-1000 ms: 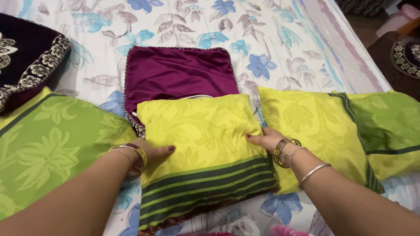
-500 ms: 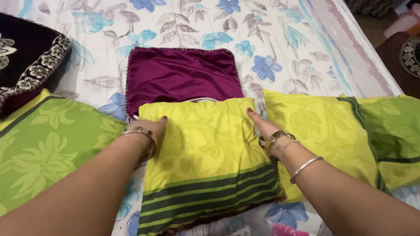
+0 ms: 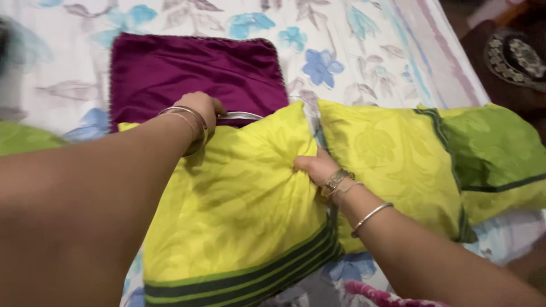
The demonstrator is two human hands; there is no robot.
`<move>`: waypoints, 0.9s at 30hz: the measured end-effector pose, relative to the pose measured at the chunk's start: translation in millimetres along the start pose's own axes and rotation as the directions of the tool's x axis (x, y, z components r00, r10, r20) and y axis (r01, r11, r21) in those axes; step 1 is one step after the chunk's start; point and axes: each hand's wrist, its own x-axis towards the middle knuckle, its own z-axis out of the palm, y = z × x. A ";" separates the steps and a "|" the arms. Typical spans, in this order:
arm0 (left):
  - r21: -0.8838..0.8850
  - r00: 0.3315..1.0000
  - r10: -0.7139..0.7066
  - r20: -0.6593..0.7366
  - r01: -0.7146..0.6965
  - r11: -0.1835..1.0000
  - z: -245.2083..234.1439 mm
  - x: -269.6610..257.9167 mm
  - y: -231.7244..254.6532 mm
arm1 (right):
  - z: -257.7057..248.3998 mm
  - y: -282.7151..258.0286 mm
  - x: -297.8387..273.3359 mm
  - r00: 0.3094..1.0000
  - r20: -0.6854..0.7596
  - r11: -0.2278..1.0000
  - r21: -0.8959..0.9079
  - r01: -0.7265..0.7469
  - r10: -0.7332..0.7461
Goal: The person folds a dark maroon cushion with gold embroidery and places it on a chair. They then repeatedly fold, unfold, and smooth a bright yellow cushion with green stripes on a bed, adjusting its shape multiple times before placing a maroon cushion on top of it.
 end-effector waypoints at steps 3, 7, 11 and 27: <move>0.380 0.962 0.064 0.266 -0.166 0.910 10.8 26.0 20.3 | -5.9 8.1 2.7 1.000 -0.008 1.000 -0.001 -0.013 0.013; 0.197 0.942 -0.174 0.287 0.120 0.973 23.0 41.4 19.6 | -1.4 -1.5 -3.8 0.988 -0.088 0.988 -0.081 -0.132 0.124; 0.227 0.997 0.075 0.013 -0.076 0.971 22.9 55.4 13.1 | 6.4 -22.5 -7.3 0.989 -0.025 0.988 -0.036 -0.148 0.147; 0.414 0.697 0.591 -0.405 -0.437 0.799 -22.2 -16.0 12.9 | 36.6 -61.3 19.0 0.997 -0.078 0.950 -0.310 -0.032 0.008</move>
